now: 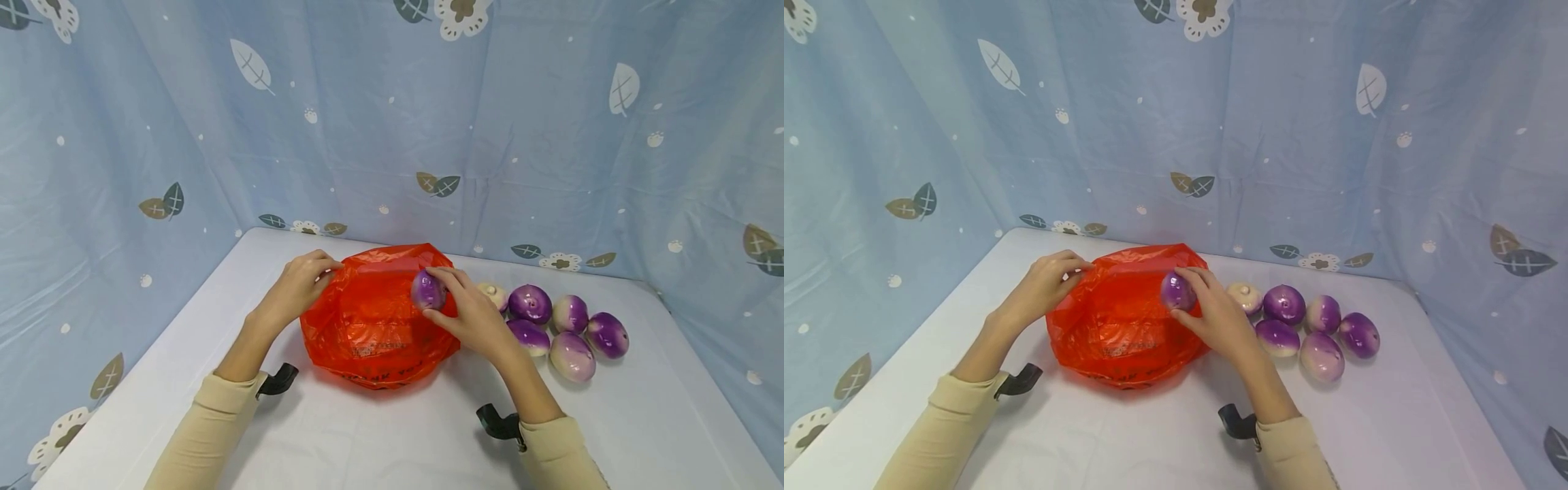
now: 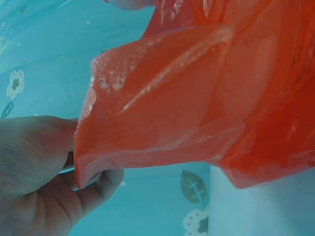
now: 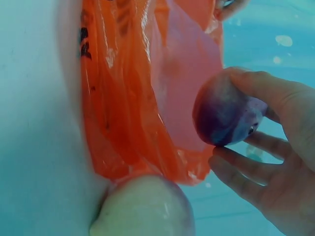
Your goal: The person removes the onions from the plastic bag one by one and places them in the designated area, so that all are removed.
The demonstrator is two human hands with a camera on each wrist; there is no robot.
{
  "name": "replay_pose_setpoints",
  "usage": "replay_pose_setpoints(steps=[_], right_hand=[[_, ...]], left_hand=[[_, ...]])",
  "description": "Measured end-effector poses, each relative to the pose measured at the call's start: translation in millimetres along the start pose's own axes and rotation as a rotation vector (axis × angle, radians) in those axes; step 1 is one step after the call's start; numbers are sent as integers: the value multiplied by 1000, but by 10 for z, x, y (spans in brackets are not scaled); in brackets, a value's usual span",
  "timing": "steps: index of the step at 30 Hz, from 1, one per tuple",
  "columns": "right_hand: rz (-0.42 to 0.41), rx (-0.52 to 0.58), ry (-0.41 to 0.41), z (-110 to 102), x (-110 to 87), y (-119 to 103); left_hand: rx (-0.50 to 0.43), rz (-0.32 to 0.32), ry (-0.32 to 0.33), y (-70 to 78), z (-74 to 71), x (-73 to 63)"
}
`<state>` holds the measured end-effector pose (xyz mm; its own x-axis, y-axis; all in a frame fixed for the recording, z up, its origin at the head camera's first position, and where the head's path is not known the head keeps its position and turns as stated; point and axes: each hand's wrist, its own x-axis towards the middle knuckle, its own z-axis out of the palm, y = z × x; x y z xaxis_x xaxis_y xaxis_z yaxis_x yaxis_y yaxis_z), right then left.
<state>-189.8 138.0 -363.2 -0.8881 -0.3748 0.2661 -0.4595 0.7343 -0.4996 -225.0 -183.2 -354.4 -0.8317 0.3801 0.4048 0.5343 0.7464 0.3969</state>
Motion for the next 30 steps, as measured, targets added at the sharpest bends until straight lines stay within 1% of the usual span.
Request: replay_pose_setpoints(steps=[6,13,15,22,26,30], right_hand=[[-4,-21,21,-102,-82,27],[-87,-30,100,-199,-187,124],[-93,-35,114,-229,-223,157],[-53,-29,105,-339,-366,265],[-45,-63,126,-408,-433,332],[-16,-79,138,-469,-503,407]], left_hand=[[3,-6,-5,-3,-8,-5],[2,-8,-4,2,-7,-3],[3,-9,-2,6,-8,0],[3,-14,-5,7,-4,0],[6,-14,-5,3,1,2],[6,-16,-9,1,1,4]])
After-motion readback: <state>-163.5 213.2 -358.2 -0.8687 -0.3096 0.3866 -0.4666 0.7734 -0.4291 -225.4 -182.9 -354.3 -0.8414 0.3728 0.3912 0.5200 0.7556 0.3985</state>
